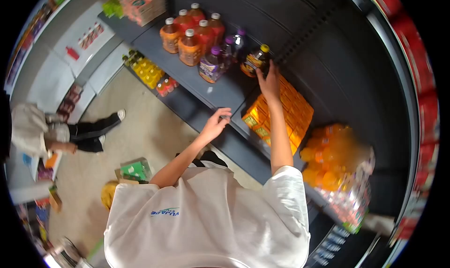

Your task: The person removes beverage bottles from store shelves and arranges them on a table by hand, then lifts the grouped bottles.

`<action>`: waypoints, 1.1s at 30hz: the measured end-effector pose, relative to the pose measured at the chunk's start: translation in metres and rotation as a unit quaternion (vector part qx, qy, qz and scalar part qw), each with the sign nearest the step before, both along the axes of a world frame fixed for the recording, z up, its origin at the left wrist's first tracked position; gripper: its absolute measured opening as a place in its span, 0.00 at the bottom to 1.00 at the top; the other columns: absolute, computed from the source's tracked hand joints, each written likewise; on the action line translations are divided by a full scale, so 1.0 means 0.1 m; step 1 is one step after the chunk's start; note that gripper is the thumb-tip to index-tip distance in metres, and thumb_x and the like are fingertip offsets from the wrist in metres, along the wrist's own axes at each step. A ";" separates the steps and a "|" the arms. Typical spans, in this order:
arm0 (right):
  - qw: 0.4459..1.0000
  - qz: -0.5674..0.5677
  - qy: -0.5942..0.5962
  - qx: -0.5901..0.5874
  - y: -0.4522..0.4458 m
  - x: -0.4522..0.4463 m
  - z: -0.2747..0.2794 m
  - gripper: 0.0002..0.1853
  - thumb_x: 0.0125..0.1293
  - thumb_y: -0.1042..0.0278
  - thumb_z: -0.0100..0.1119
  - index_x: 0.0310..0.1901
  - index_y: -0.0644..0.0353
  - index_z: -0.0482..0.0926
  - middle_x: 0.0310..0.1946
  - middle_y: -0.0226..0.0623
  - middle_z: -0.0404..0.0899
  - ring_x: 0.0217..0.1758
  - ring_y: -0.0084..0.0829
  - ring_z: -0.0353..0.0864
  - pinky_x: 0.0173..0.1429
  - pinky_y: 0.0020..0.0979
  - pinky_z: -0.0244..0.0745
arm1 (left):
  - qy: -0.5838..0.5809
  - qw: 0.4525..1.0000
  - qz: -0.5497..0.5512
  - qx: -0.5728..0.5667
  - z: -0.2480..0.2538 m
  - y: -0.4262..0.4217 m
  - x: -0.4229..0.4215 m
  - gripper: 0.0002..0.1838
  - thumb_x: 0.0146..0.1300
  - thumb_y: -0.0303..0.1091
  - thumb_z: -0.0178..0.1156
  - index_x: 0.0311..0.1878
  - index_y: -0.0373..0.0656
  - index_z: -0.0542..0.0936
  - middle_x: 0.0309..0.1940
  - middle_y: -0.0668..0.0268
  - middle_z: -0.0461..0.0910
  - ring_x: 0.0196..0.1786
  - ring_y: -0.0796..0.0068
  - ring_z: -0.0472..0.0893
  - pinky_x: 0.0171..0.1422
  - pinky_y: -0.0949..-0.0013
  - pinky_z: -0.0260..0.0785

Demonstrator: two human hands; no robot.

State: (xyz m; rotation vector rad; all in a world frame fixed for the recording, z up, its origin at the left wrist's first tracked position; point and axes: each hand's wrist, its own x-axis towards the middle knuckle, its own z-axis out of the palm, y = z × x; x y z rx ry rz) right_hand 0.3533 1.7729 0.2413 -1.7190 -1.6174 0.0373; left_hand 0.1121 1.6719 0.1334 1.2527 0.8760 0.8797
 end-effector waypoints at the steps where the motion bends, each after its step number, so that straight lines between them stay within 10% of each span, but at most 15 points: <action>1: 1.000 0.009 -0.026 0.011 0.22 0.07 -0.07 0.43 0.64 0.48 0.67 0.69 0.73 0.63 0.65 0.64 0.67 0.68 0.58 0.70 0.69 0.44 0.67 | 0.006 1.000 -0.012 0.015 -0.02 0.03 0.06 0.22 0.71 0.30 0.57 0.67 0.45 0.71 0.54 0.64 0.80 0.44 0.77 0.78 0.52 0.72 0.73; 10: 0.972 -0.164 -0.167 -0.021 0.91 -0.01 -0.38 0.47 0.42 0.49 0.84 0.60 0.67 0.71 0.53 0.57 0.72 0.58 0.55 0.71 0.63 0.52 0.68 | 0.031 0.996 0.061 0.064 -0.13 0.43 0.53 0.26 0.70 0.27 0.57 0.70 0.46 0.68 0.60 0.59 0.73 0.61 0.63 0.76 0.62 0.64 0.73; 15: 0.985 0.090 -0.116 0.087 0.80 0.05 -0.42 0.37 0.41 0.57 0.85 0.52 0.62 0.76 0.50 0.45 0.77 0.55 0.50 0.75 0.60 0.47 0.72 | 0.078 0.976 0.150 0.140 0.00 0.76 0.85 0.33 0.67 0.31 0.57 0.75 0.46 0.59 0.61 0.49 0.68 0.64 0.48 0.72 0.67 0.55 0.69; 21: 0.969 0.219 -0.045 -0.108 0.37 -0.23 0.03 0.34 0.42 0.63 0.83 0.52 0.57 0.76 0.48 0.40 0.82 0.52 0.44 0.82 0.58 0.41 0.76 | 0.099 0.971 0.160 0.147 0.25 0.48 0.70 0.50 0.61 0.32 0.62 0.81 0.49 0.42 0.73 0.51 0.58 0.70 0.42 0.66 0.72 0.51 0.63; 27: 0.839 0.515 -0.064 -0.166 -0.33 -1.11 0.34 0.35 0.40 0.71 0.80 0.53 0.59 0.76 0.46 0.44 0.80 0.51 0.47 0.82 0.56 0.40 0.77 | 0.123 0.908 0.364 0.166 0.17 -0.26 0.17 0.55 0.49 0.32 0.74 0.79 0.42 0.53 0.68 0.53 0.67 0.69 0.49 0.68 0.73 0.55 0.61; 33: 0.596 0.780 -0.078 -0.177 -1.34 -2.03 0.24 0.34 0.38 0.73 0.79 0.52 0.57 0.78 0.47 0.40 0.81 0.49 0.46 0.82 0.53 0.39 0.78 | 0.131 0.822 0.538 0.135 0.07 -1.90 -0.37 0.50 0.39 0.34 0.82 0.69 0.44 0.67 0.61 0.56 0.73 0.65 0.52 0.72 0.70 0.56 0.64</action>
